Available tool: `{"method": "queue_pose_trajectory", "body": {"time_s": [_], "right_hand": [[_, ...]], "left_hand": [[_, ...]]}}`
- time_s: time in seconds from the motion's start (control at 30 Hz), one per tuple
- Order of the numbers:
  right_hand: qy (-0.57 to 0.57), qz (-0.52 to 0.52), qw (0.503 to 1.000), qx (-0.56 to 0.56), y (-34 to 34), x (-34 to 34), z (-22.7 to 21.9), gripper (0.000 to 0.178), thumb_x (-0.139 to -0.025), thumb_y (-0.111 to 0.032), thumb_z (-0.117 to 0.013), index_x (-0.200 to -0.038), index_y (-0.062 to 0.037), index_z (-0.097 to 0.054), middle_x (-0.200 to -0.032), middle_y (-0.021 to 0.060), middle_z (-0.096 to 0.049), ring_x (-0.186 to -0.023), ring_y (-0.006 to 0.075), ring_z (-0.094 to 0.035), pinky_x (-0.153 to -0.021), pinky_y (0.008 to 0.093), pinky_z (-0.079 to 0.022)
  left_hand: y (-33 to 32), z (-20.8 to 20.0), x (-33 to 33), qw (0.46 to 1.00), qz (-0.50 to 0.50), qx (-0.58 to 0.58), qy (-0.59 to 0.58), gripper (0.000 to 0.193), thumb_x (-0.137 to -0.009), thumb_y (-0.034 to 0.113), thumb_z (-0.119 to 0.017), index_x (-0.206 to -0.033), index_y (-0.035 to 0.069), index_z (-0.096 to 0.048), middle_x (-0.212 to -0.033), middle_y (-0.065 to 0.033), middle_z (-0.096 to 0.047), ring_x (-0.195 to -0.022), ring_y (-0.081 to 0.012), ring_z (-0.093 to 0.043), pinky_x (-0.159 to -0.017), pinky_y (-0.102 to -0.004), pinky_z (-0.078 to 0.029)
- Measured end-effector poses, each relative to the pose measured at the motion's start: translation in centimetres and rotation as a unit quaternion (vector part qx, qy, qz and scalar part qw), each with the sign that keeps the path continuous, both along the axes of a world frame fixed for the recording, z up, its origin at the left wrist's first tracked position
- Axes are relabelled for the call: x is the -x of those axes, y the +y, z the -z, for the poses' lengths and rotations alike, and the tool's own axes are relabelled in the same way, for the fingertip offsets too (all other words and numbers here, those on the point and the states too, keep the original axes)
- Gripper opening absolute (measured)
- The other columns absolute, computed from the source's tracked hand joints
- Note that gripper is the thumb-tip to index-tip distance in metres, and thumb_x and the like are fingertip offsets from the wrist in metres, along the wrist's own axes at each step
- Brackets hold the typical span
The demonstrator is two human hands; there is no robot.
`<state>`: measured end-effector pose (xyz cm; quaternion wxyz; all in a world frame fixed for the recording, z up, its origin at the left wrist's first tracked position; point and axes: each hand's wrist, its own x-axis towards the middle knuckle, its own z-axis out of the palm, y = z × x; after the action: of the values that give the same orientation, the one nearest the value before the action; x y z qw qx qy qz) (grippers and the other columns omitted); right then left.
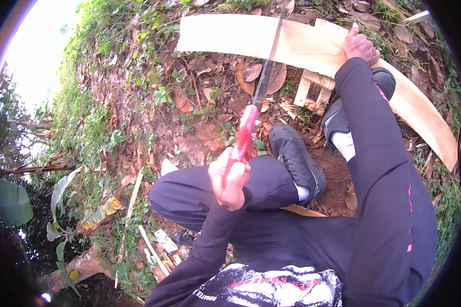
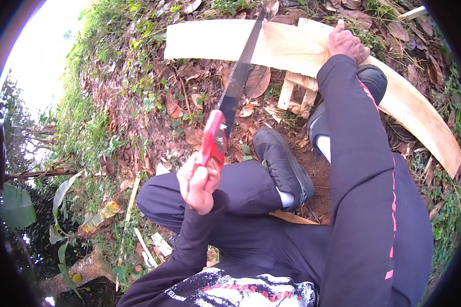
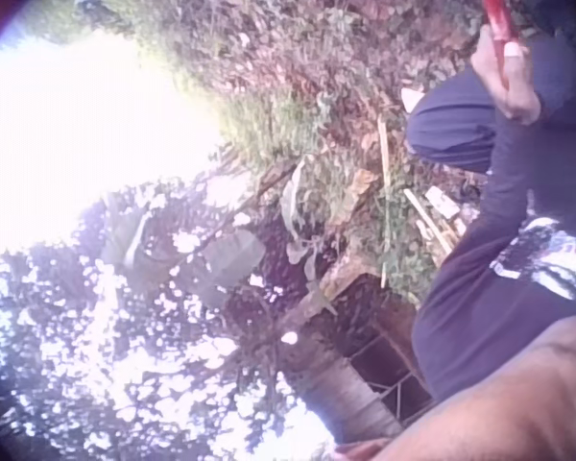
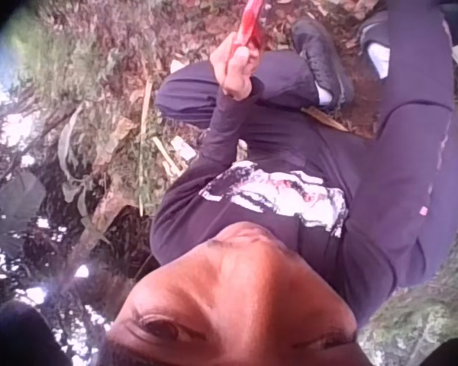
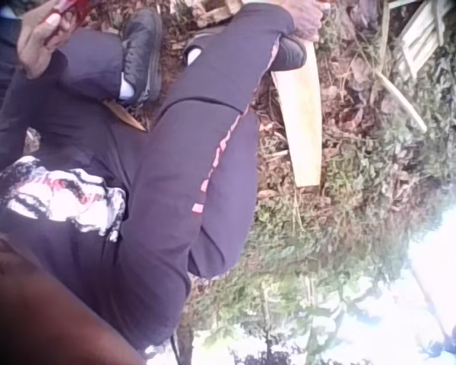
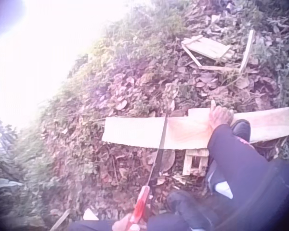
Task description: The person sits on the ground and uses a red hand saw to cut a long wooden plank resting on a small wooden support. The person holds the plank with one hand and saws back and forth with the other, gradually cutting through the wood.
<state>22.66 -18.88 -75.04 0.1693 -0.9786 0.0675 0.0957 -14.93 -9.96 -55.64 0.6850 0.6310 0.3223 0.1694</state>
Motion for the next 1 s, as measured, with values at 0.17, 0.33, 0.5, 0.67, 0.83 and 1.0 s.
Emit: {"method": "queue_pose_trajectory", "body": {"time_s": [0.17,0.33,0.5,0.67,0.83,1.0], "right_hand": [[-0.001,-0.014,1.0,0.004,1.1,0.4,-2.0,0.069,-0.097,-0.05,-0.02,-0.098,-0.0052,-0.072,-0.104,0.019,-0.069,-0.103,0.0325,-0.064,-0.099,0.0458,-0.033],[-0.021,-0.003,1.0,0.022,1.1,-0.7,-0.6,0.067,-0.098,-0.048,-0.021,-0.096,-0.0058,-0.073,-0.101,0.0183,-0.069,-0.1,0.0314,-0.065,-0.096,0.0452,-0.035],[-0.002,-0.036,0.999,0.041,2.8,1.0,-2.0,0.067,-0.098,-0.05,-0.021,-0.095,-0.0069,-0.073,-0.099,0.018,-0.07,-0.1,0.0318,-0.065,-0.094,0.0449,-0.037],[-0.014,-0.008,1.0,0.026,2.1,2.1,-1.0,0.069,-0.098,-0.048,-0.019,-0.098,-0.004,-0.072,-0.101,0.0195,-0.069,-0.104,0.0335,-0.063,-0.095,0.0472,-0.037],[-0.069,-0.051,0.993,0.079,2.7,4.4,-1.1,0.07,-0.098,-0.05,-0.02,-0.095,-0.0031,-0.072,-0.099,0.0203,-0.069,-0.099,0.0352,-0.065,-0.093,0.0462,-0.041],[-0.067,0.005,0.996,0.066,4.1,5.6,-1.8,0.073,-0.098,-0.05,-0.02,-0.089,0.0003,-0.071,-0.095,0.0216,-0.069,-0.095,0.0354,-0.066,-0.089,0.0463,-0.043]], "left_hand": [[4.8,4.3,-11.6,0.943,0.077,-0.324,-0.009,0.019,-0.09,0.008,-0.046,-0.073,0.001,-0.051,-0.064,0.0011,-0.046,-0.052,-0.0066,-0.04,-0.047,-0.0229,-0.03],[2.5,0.6,-8.5,0.993,0.034,-0.097,0.061,0.019,-0.089,0.016,-0.051,-0.094,-0.001,-0.058,-0.064,0.0042,-0.048,-0.051,-0.002,-0.037,-0.047,-0.0191,-0.029],[3.1,2.2,-9.6,0.988,-0.01,-0.149,0.032,0.018,-0.091,0.014,-0.05,-0.09,0.0,-0.06,-0.061,0.0043,-0.044,-0.051,-0.0038,-0.038,-0.047,-0.0226,-0.029],[4.8,2.2,-7.3,0.996,0.046,-0.064,0.041,0.026,-0.09,0.018,-0.051,-0.098,-0.004,-0.062,-0.07,0.0042,-0.049,-0.058,-0.0044,-0.041,-0.051,-0.0217,-0.029],[6.3,2.8,-3.7,0.913,0.052,-0.4,-0.062,0.032,-0.087,0.016,-0.052,-0.108,-0.006,-0.061,-0.077,-0.0104,-0.058,-0.061,-0.0127,-0.05,-0.063,-0.0233,-0.04],[7.2,1.3,-2.8,0.983,0.088,-0.158,0.034,0.014,-0.085,0.011,-0.053,-0.082,-0.002,-0.057,-0.064,-0.015,-0.054,-0.054,-0.0248,-0.054,-0.051,-0.0375,-0.04]]}}
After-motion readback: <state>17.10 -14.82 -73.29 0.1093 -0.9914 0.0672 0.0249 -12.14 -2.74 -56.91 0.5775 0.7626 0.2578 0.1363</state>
